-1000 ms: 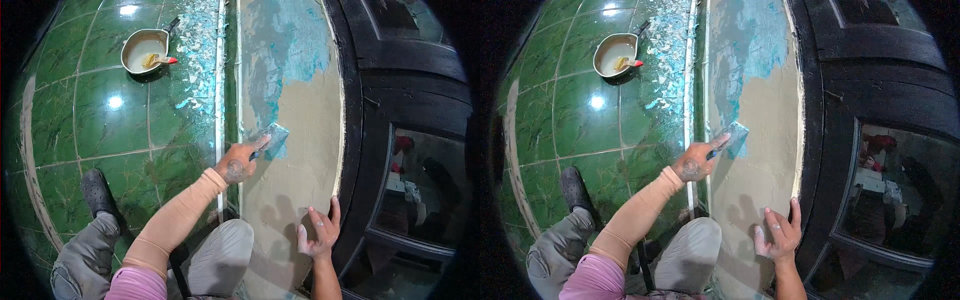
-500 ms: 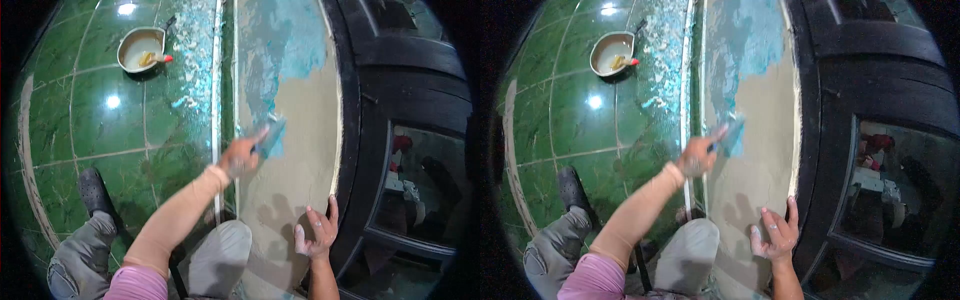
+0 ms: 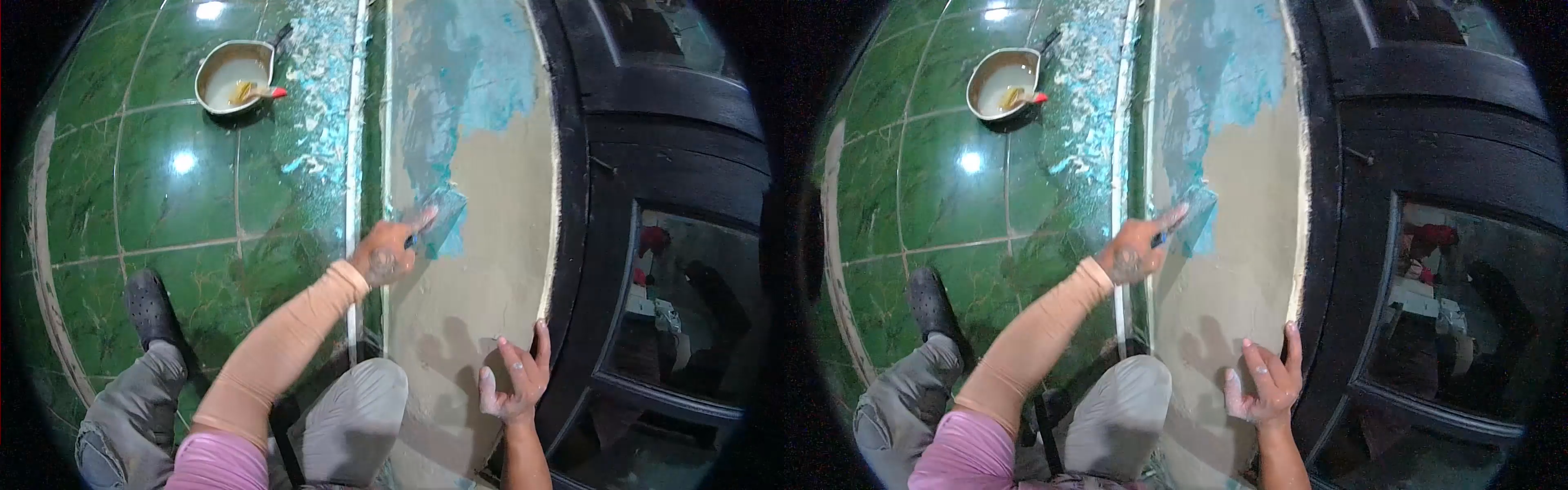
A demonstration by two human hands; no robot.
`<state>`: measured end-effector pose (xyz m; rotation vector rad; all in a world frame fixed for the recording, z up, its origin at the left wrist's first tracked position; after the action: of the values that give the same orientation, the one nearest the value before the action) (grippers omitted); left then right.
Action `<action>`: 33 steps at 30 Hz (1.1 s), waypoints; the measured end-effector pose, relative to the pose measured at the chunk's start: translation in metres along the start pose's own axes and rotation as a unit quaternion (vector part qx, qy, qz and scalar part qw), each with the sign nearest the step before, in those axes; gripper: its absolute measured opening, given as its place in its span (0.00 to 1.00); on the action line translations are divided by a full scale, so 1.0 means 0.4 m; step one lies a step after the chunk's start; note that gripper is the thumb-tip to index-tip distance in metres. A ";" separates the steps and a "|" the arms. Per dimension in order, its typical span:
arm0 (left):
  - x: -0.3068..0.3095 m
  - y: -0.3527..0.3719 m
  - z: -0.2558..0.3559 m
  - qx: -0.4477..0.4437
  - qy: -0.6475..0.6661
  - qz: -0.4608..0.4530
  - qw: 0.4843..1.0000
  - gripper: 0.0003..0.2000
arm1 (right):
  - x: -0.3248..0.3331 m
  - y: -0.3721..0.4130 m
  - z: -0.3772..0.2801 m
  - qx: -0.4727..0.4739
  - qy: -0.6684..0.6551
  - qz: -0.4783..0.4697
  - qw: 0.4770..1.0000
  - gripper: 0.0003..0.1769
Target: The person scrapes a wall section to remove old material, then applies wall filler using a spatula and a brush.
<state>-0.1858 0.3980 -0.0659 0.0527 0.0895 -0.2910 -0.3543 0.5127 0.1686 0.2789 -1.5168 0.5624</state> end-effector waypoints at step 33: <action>-0.049 0.007 0.012 -0.110 0.051 0.110 0.986 0.29 | 0.019 -0.019 -0.006 0.001 0.007 -0.003 1.000 0.22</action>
<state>-0.2035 0.4059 -0.0593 -0.1422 0.2148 -0.0562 -0.3487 0.5090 0.1772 0.2802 -1.5008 0.5611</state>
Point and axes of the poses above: each hand's wrist, its own y-axis away from the middle knuckle, its own x-axis out of the back of the hand, z = x × y, the point moved 1 cm from there along -y, towards the middle knuckle, and after that the axes turned 7 degrees about z, right-handed, at the moved point
